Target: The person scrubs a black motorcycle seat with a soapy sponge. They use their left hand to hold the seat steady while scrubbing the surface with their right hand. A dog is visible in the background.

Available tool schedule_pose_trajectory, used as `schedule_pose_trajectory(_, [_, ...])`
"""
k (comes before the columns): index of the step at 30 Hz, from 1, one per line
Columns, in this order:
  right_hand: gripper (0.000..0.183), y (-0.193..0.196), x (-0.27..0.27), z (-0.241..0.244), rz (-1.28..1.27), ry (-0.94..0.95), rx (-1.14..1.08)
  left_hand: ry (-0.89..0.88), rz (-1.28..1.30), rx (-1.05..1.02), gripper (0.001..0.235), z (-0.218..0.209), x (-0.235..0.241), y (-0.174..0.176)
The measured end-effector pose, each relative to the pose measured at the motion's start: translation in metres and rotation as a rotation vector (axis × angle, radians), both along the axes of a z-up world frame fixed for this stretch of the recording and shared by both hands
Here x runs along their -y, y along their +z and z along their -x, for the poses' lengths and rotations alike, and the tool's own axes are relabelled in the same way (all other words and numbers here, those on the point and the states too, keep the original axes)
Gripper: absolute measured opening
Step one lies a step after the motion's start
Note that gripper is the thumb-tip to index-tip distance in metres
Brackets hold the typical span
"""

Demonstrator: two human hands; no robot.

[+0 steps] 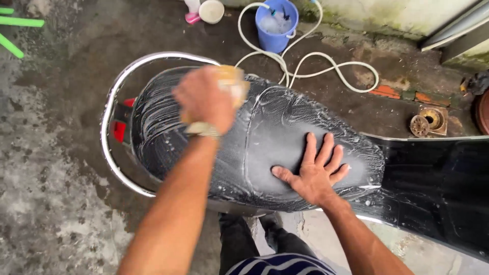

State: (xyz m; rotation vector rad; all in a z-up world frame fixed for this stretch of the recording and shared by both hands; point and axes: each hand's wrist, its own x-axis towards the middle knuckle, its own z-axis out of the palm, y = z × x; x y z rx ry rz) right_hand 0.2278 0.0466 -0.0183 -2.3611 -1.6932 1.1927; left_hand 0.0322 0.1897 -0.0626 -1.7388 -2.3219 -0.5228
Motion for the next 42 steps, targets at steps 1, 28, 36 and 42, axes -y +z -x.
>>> schedule_pose_trajectory(1, [0.112, -0.003, -0.003, 0.000, -0.048, -0.001, 0.021, -0.077, -0.039, -0.040, 0.062, -0.024, -0.008, -0.009])
schedule_pose_trajectory(28, [0.114, 0.006, -0.003, 0.002, -0.039, -0.067, -0.058, -0.455, 0.472, 0.212, 0.045, -0.055, 0.077, 0.064])
schedule_pose_trajectory(36, [0.114, 0.017, -0.002, -0.002, -0.192, -0.098, -0.195, -0.079, 0.532, 0.336, 0.056, -0.019, 0.118, 0.107])
schedule_pose_trajectory(42, [0.085, 0.008, -0.038, 0.063, -0.584, 0.199, -0.094, -0.037, 0.915, 0.470, 0.107, -0.040, 0.158, 0.110])
